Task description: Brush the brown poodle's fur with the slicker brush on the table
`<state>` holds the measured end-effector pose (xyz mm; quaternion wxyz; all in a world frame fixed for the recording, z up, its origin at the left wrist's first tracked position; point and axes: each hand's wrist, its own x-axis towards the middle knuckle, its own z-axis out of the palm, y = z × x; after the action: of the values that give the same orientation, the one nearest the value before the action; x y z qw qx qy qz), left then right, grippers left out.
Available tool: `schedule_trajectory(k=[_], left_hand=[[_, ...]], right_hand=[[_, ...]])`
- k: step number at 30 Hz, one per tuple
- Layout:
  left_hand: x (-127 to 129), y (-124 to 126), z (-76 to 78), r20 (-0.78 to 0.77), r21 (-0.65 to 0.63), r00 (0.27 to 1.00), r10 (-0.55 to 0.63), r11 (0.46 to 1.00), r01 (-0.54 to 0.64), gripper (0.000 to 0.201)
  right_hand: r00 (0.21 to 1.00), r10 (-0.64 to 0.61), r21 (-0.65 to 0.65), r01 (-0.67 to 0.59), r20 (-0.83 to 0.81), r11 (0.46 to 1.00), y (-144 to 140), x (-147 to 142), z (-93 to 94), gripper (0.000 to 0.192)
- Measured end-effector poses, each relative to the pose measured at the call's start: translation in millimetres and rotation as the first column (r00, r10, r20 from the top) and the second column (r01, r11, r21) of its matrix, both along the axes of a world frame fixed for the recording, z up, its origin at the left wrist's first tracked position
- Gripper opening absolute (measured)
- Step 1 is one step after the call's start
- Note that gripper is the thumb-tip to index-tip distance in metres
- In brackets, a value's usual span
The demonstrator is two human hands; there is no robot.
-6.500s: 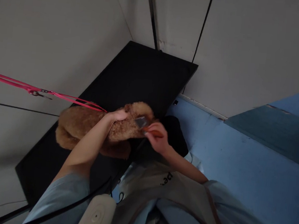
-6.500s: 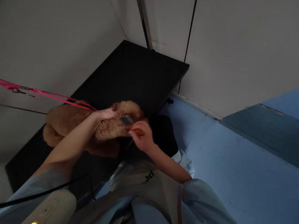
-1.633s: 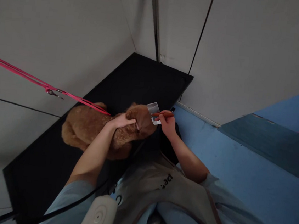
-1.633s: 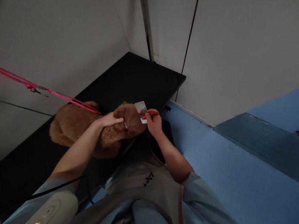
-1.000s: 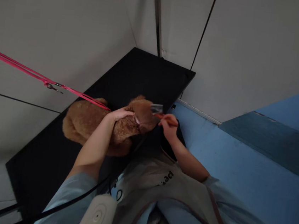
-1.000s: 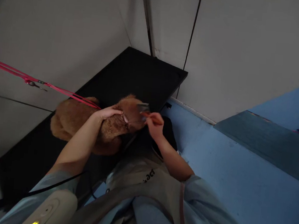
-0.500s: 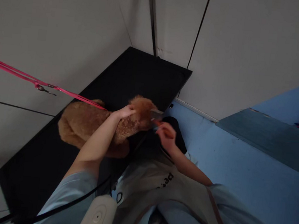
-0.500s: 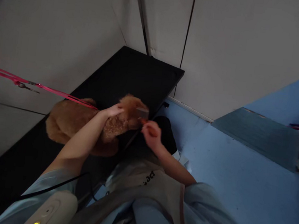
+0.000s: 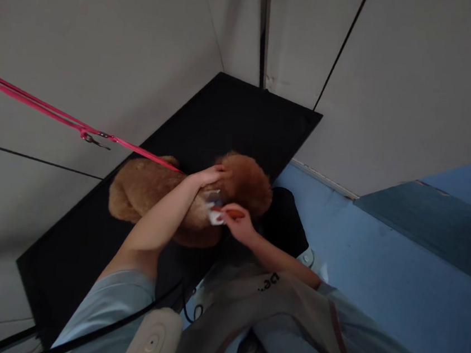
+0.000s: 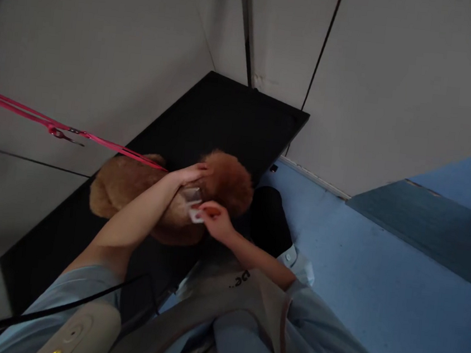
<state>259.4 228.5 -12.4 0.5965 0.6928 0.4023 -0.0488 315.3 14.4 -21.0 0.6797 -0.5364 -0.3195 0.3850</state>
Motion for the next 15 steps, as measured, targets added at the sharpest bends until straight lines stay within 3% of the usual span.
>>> schedule_trajectory(k=[2,4,5,6,8,9,10,11,13,15], left_hand=[[-4.4,3.1,1.7,0.007,-0.014,1.0,-0.005,1.0,0.005,0.047],[-6.7,6.2,3.3,0.017,-0.007,1.0,-0.022,1.0,0.023,0.049],[-6.9,7.5,3.8,0.013,-0.003,0.999,-0.029,1.0,0.029,0.049],[-6.6,8.7,4.0,0.007,-0.002,0.999,-0.034,0.999,0.034,0.048],[-6.0,10.6,3.1,-0.004,0.004,0.999,-0.035,0.999,0.035,0.043],[-6.2,11.5,2.2,-0.001,-0.004,1.0,-0.029,1.0,0.029,0.041],[-6.7,12.4,1.2,0.01,-0.016,1.0,-0.015,1.0,0.015,0.039],[-7.5,13.2,0.2,0.022,-0.034,1.0,0.003,0.999,-0.002,0.038],[-8.7,14.5,-0.9,0.03,-0.085,0.999,0.037,0.996,-0.034,0.04],[-7.8,15.1,-0.9,0.026,-0.119,0.998,0.055,0.992,-0.052,0.042]], right_hand=[[0.985,-0.175,-0.027,0.174,-0.015,0.984,3.9,8.1,0.0,0.02],[0.932,-0.358,-0.004,0.358,0.06,0.934,3.7,13.9,1.6,0.017],[0.922,-0.373,0.017,0.374,0.103,0.927,2.7,11.6,2.5,0.016],[0.941,-0.312,0.028,0.311,0.131,0.95,2.0,5.7,2.8,0.016],[0.993,-0.06,0.016,0.059,0.106,0.998,3.4,-10.8,0.8,0.017],[0.997,0.065,0.005,-0.065,0.044,0.998,5.6,-16.8,-1.5,0.019],[0.994,0.104,-0.006,-0.104,-0.027,0.995,8.3,-18.8,-4.1,0.022],[0.995,0.065,-0.019,-0.067,-0.077,0.998,10.9,-16.3,-6.6,0.024],[0.984,-0.16,-0.051,0.156,-0.075,0.986,13.1,-2.6,-9.1,0.025],[0.929,-0.369,-0.029,0.369,0.016,0.929,10.8,7.7,-6.8,0.022]])
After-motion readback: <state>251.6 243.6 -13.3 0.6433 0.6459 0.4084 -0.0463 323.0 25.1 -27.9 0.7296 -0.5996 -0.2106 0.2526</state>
